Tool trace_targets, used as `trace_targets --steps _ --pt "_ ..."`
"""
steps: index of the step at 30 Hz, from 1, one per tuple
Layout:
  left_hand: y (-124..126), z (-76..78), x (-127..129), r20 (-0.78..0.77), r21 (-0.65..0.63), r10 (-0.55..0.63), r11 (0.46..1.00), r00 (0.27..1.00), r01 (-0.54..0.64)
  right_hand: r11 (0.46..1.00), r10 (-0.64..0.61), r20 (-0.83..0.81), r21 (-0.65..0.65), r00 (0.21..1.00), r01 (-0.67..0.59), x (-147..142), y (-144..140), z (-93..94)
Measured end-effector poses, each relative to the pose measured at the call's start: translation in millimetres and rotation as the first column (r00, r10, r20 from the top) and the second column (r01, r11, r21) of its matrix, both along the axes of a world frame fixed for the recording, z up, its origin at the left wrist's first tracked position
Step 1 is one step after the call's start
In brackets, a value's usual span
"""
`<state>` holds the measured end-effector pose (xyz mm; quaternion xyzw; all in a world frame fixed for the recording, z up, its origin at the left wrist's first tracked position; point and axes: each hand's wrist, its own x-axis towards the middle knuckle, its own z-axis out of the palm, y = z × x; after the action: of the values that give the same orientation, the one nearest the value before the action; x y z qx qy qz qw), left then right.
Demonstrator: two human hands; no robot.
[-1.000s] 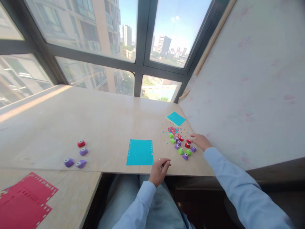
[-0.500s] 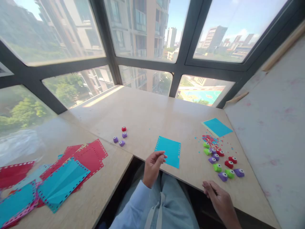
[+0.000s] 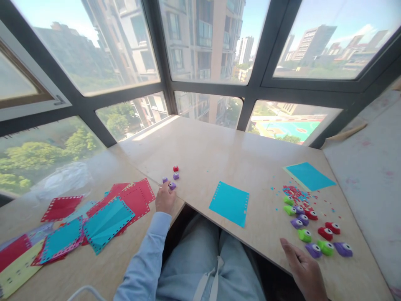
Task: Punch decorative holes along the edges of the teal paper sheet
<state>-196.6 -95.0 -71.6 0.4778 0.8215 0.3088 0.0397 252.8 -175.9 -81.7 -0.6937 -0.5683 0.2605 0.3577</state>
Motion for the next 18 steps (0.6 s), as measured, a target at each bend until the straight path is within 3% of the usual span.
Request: trace_targets --steps 5,12,15,18 --pt "2.5 -2.9 5.2 -0.07 -0.022 -0.044 0.999 0.997 0.042 1.0 -0.013 0.018 0.018 1.0 0.013 -1.1 -3.1 -6.2" --pt "3.5 4.7 14.7 -0.058 -0.02 -0.022 1.0 0.998 0.021 0.997 -0.019 0.183 0.074 0.983 0.006 -11.9 -8.9 -7.3" --pt "2.8 11.5 22.0 0.043 0.042 -0.028 0.999 0.999 0.026 0.997 -0.033 0.234 0.078 0.972 0.015 -16.8 -9.2 -5.1" --pt "1.5 19.1 36.7 0.319 0.167 -0.104 0.984 0.942 0.052 0.994 -0.053 0.246 0.107 0.968 0.027 -20.9 -9.3 -2.9"
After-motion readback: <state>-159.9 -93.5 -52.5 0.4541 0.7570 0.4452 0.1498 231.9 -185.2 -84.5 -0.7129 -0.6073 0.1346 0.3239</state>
